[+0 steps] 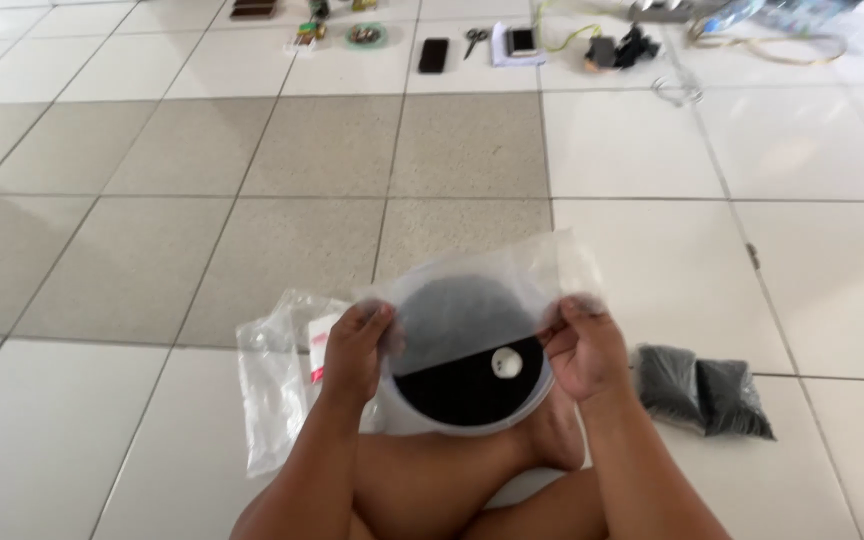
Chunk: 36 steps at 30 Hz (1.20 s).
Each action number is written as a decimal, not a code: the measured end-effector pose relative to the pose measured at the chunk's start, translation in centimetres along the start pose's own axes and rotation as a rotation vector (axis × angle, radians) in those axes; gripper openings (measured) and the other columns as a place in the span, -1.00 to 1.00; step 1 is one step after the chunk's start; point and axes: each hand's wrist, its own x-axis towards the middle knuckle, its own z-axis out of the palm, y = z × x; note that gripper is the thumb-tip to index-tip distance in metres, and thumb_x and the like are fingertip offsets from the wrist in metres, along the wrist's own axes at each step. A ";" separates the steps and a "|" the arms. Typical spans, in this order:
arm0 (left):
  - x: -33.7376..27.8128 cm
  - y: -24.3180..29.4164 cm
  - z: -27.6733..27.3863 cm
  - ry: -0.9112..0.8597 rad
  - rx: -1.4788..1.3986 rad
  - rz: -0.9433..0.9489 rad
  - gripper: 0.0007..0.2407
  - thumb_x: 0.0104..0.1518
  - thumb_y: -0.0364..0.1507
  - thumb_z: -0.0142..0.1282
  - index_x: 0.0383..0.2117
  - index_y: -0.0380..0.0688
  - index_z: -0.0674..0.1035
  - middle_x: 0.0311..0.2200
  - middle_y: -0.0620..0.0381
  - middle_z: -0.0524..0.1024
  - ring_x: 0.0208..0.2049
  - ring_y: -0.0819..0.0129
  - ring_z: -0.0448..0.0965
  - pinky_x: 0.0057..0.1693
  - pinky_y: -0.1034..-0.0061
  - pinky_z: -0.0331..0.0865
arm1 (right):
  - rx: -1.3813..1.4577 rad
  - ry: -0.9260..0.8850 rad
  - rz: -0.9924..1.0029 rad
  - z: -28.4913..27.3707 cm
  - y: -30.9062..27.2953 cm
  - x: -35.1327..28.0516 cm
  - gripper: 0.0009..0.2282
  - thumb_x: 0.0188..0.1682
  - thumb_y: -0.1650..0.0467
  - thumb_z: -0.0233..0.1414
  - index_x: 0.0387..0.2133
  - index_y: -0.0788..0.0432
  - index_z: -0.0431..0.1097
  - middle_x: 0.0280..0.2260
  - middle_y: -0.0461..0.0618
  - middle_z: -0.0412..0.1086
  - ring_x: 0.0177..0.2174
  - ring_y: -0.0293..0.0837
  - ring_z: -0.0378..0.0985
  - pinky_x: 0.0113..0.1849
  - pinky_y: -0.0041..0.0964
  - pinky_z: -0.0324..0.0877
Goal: The person is scooping black granular material from a large white bucket into small clear plastic bags using a small white scoop.
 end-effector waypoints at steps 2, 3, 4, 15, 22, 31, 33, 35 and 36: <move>0.8 -1.1 0.1 -0.039 0.001 0.003 -0.92 0.23 -0.54 0.18 -0.29 -0.33 0.57 -0.53 -0.13 0.56 -0.56 0.13 0.63 -0.35 0.30 0.56 | -0.065 0.013 -0.056 2.6 -0.8 -1.4 -0.87 0.04 0.57 0.07 -0.47 0.13 0.36 -0.53 0.12 0.48 -0.54 0.14 0.62 -0.40 -0.06 0.55; 0.8 -1.5 -0.1 -0.060 0.011 -0.001 -0.92 0.19 -0.58 0.20 -0.27 -0.35 0.59 -0.49 -0.15 0.59 -0.50 0.07 0.68 -0.28 0.26 0.61 | -0.127 0.029 -0.091 3.8 -0.9 -2.5 -0.83 -0.03 0.61 0.14 -0.50 0.14 0.33 -0.56 0.08 0.45 -0.58 0.11 0.60 -0.43 -0.09 0.55; 0.3 -0.8 0.6 -0.061 0.003 -0.010 -0.92 0.19 -0.58 0.20 -0.27 -0.35 0.59 -0.49 -0.15 0.59 -0.50 0.07 0.68 -0.28 0.26 0.61 | -0.138 0.035 -0.091 4.0 -1.0 -2.7 -0.83 -0.03 0.61 0.14 -0.50 0.14 0.33 -0.56 0.08 0.45 -0.58 0.11 0.60 -0.43 -0.09 0.55; -2.8 -4.0 3.4 0.057 0.788 1.115 -0.42 0.04 -0.28 0.43 0.13 -0.31 0.41 0.05 -0.16 0.39 0.12 -0.12 0.42 0.15 0.11 0.43 | -0.970 -0.154 -0.544 7.2 -0.6 -7.0 -0.93 0.02 0.51 0.16 -0.26 0.20 0.50 -0.37 0.12 0.56 -0.33 0.07 0.66 -0.19 -0.01 0.51; -3.5 -1.9 4.7 -0.308 0.898 0.591 -0.69 0.16 -0.32 0.30 -0.09 -0.24 0.52 -0.43 0.01 0.47 -0.46 0.12 0.60 -0.37 0.32 0.52 | -1.397 -0.493 -0.766 6.4 1.2 -6.6 -0.98 -0.04 0.45 0.20 -0.43 0.09 0.52 -0.26 -0.12 0.51 -0.27 -0.10 0.63 -0.17 -0.27 0.44; -3.6 -1.1 4.7 -0.249 0.877 0.442 -0.88 0.10 -0.46 0.29 -0.29 -0.14 0.63 -0.48 -0.01 0.59 -0.37 0.08 0.66 -0.27 0.29 0.53 | -1.385 -0.805 -0.536 8.4 -1.1 -7.9 -0.55 -0.12 0.10 0.29 -0.14 0.13 0.39 -0.01 0.06 0.42 0.06 0.10 0.47 0.12 0.09 0.28; -3.6 -0.4 5.0 -0.333 0.852 0.468 -0.92 0.23 -0.43 0.14 -0.39 -0.13 0.60 -0.53 0.05 0.53 -0.40 0.31 0.62 -0.28 0.44 0.53 | -1.374 -0.679 -0.560 8.9 -0.8 -7.8 -0.79 -0.03 0.31 0.24 -0.32 0.13 0.37 -0.14 0.02 0.46 -0.10 0.05 0.59 -0.05 -0.08 0.47; -2.8 -2.5 3.8 -0.303 0.866 0.480 -0.90 0.26 -0.42 0.11 -0.39 -0.12 0.57 -0.51 0.08 0.51 -0.39 0.28 0.62 -0.27 0.43 0.53 | -1.366 -0.577 -0.587 8.1 -0.1 -7.2 -0.88 -0.01 0.38 0.19 -0.36 0.12 0.38 -0.19 -0.03 0.47 -0.15 0.02 0.61 -0.12 -0.13 0.50; -2.5 -3.6 3.3 -0.268 0.879 0.490 -0.89 0.29 -0.40 0.08 -0.39 -0.11 0.54 -0.49 0.11 0.50 -0.37 0.24 0.62 -0.27 0.42 0.53 | -1.356 -0.481 -0.612 7.6 0.2 -6.8 -0.93 0.01 0.45 0.15 -0.40 0.11 0.40 -0.25 -0.07 0.48 -0.20 -0.01 0.62 -0.19 -0.18 0.52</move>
